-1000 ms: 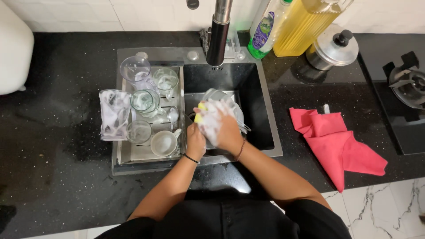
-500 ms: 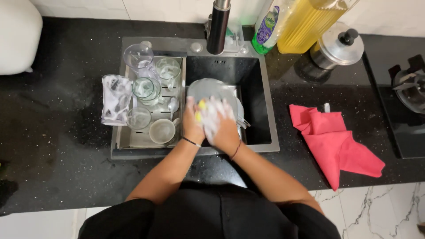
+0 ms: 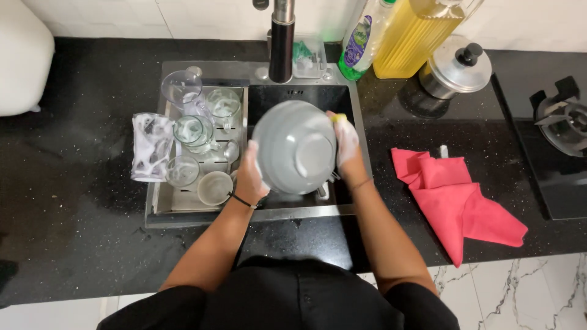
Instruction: Wash various kitchen items including glasses, a cup, and a small pot in the sink.
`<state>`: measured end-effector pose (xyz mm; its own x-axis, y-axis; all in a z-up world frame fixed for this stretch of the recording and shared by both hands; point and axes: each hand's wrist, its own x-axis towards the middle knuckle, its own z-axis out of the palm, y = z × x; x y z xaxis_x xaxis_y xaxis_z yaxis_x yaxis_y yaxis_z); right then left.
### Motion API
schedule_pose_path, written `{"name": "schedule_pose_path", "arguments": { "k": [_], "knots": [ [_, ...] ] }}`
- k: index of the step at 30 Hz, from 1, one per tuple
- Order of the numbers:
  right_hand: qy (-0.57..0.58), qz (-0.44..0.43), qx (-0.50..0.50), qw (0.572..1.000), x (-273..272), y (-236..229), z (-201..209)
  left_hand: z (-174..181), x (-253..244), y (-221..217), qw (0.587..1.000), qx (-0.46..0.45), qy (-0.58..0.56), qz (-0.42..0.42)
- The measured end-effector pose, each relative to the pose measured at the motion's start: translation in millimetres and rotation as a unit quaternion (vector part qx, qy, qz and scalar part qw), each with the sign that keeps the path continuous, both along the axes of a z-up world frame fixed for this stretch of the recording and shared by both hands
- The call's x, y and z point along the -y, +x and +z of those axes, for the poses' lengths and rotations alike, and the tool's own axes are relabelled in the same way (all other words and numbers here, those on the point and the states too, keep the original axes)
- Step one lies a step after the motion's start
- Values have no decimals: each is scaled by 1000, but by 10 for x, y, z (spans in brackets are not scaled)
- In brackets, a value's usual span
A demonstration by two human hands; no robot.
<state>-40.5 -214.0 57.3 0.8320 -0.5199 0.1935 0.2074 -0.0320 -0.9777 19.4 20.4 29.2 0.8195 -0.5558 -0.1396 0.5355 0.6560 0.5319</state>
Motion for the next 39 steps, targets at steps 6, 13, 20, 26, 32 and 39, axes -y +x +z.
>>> {"name": "schedule_pose_path", "arguments": {
  "k": [6,13,20,26,32,39],
  "knots": [
    [-413,3,-17,911,-169,93,330,-861,117,137,925,276,252,61],
    [-503,31,181,844,-897,-352,353,-426,101,208,982,62,139,114],
    [-349,-67,52,933,-665,-420,126,-284,61,205,986,-20,112,119],
    [-510,-37,117,851,-456,-412,74,-216,103,152,996,-20,45,76],
    [-289,-42,-65,954,-699,-452,89,-495,188,213,983,46,135,116],
    [-378,-49,44,924,-568,-262,252,-494,136,44,979,108,152,88]
  ]
}}
